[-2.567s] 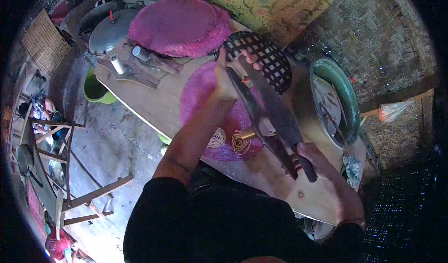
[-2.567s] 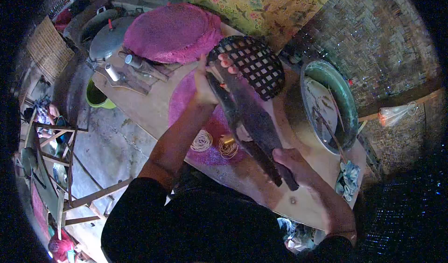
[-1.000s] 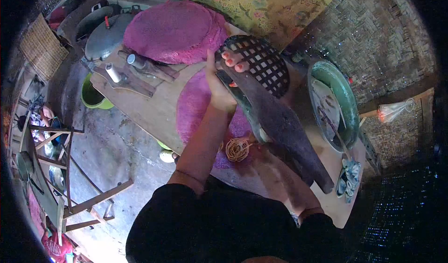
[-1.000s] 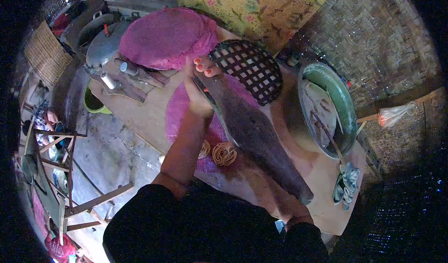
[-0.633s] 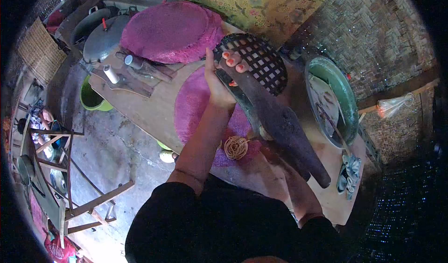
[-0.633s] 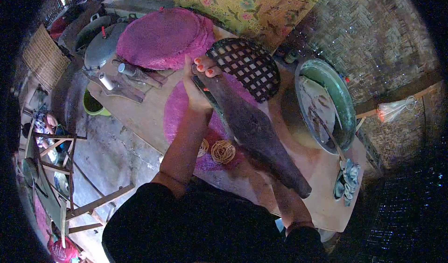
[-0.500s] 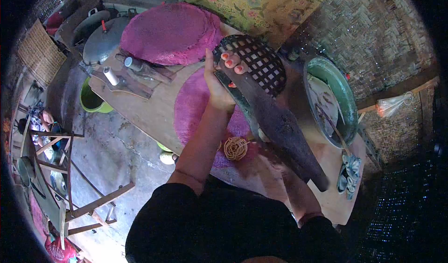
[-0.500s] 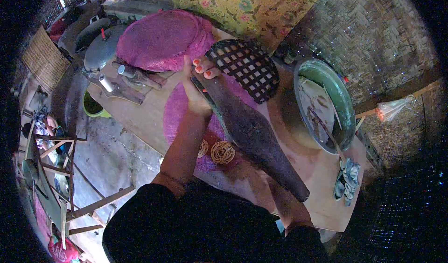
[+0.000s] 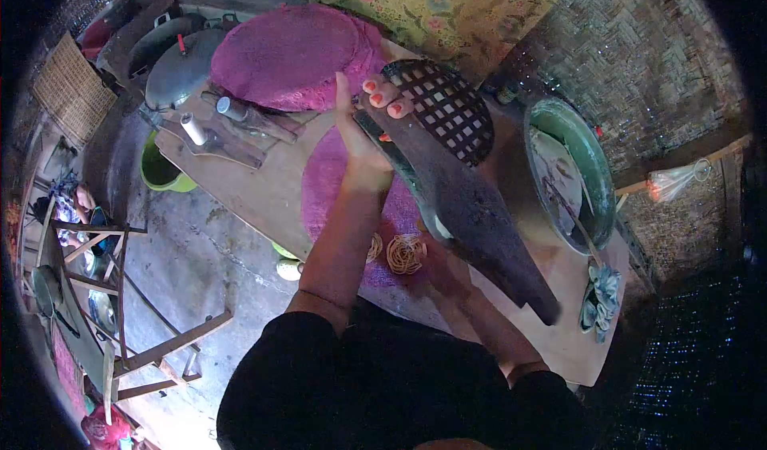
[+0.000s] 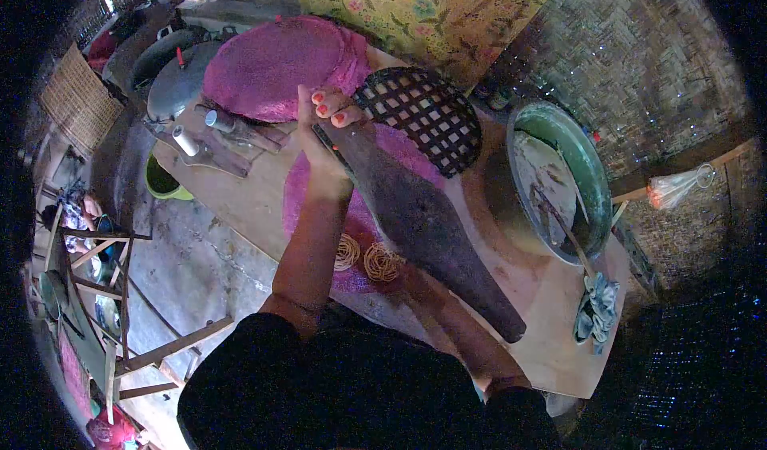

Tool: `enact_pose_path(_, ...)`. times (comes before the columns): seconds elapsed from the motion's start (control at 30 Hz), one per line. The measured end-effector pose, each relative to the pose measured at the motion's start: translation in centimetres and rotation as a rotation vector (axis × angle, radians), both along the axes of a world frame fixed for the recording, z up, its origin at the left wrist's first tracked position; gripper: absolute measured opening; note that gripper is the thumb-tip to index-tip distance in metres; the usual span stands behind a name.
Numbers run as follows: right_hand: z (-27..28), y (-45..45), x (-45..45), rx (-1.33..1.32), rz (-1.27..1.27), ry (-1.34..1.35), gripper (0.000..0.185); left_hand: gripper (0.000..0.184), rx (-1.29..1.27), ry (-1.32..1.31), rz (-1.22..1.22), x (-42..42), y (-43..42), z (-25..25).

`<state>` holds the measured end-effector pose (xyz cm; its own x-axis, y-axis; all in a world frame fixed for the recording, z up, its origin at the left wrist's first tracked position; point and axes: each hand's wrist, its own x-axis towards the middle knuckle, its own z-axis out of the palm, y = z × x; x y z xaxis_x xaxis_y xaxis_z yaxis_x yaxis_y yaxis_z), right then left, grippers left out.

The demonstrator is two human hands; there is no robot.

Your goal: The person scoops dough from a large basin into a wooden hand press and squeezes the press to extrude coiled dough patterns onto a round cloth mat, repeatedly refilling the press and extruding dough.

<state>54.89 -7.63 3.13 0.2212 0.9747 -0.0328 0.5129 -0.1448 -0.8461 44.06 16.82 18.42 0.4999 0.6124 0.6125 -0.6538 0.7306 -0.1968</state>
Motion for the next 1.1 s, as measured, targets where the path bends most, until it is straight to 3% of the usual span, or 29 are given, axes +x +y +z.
enact_pose_path(0.3, 6.9, 0.9, 3.3, -0.330, 0.147, 1.049, 0.065, 0.045, 0.008, 0.035, -0.006, 0.2, 0.0, 0.3)
enact_pose_path(0.5, 15.4, -1.5, 6.9, -0.389, 0.304, 1.356, 0.077, 0.052, 0.158, 0.087, -0.037, 0.3, 1.3, 0.1)
enact_pose_path(0.53, 16.2, -2.1, 7.1, -0.400, 0.321, 1.287, 0.079, 0.059, 0.149, 0.143, -0.053, 0.4, 1.2, 0.5)
enact_pose_path(0.6, 17.6, -2.4, 7.2, -0.420, 0.343, 0.874, 0.086, 0.066, 0.143, 0.196, -0.070, 1.1, 0.9, 1.1)
enact_pose_path(0.67, 17.3, -2.7, 7.5, -0.466, 0.250, 0.895, 0.087, 0.069, 0.162, 0.472, 0.029, 2.5, 0.1, 1.6)
enact_pose_path(0.7, 17.1, -2.9, 7.8, -0.515, 0.156, 0.914, 0.089, 0.070, 0.049, 0.508, -0.064, 3.0, -0.5, 2.0)
enact_pose_path(0.83, 16.0, -3.1, 9.8, -0.621, 0.034, 0.969, 0.094, 0.053, 0.020, 0.341, -0.079, 7.5, -0.1, -3.6)
enact_pose_path(0.9, 16.0, -2.9, 10.1, -0.711, -0.113, 0.693, 0.097, 0.053, -0.029, 0.354, -0.088, 9.7, -0.1, -7.3)
enact_pose_path(0.97, 16.8, -2.6, 9.5, -0.735, -0.186, 0.615, 0.094, 0.054, -0.065, 0.365, -0.095, 11.6, -0.1, -10.0)
enact_pose_path(1.03, 17.2, -2.0, 9.5, -0.752, -0.257, 0.539, 0.092, 0.055, -0.206, 0.347, -0.188, 12.8, -0.3, -11.8)
enact_pose_path(1.1, 17.3, -1.5, 10.1, -0.702, -0.247, 0.392, 0.089, 0.059, -0.171, 0.295, -0.180, 13.5, 0.7, -11.4)
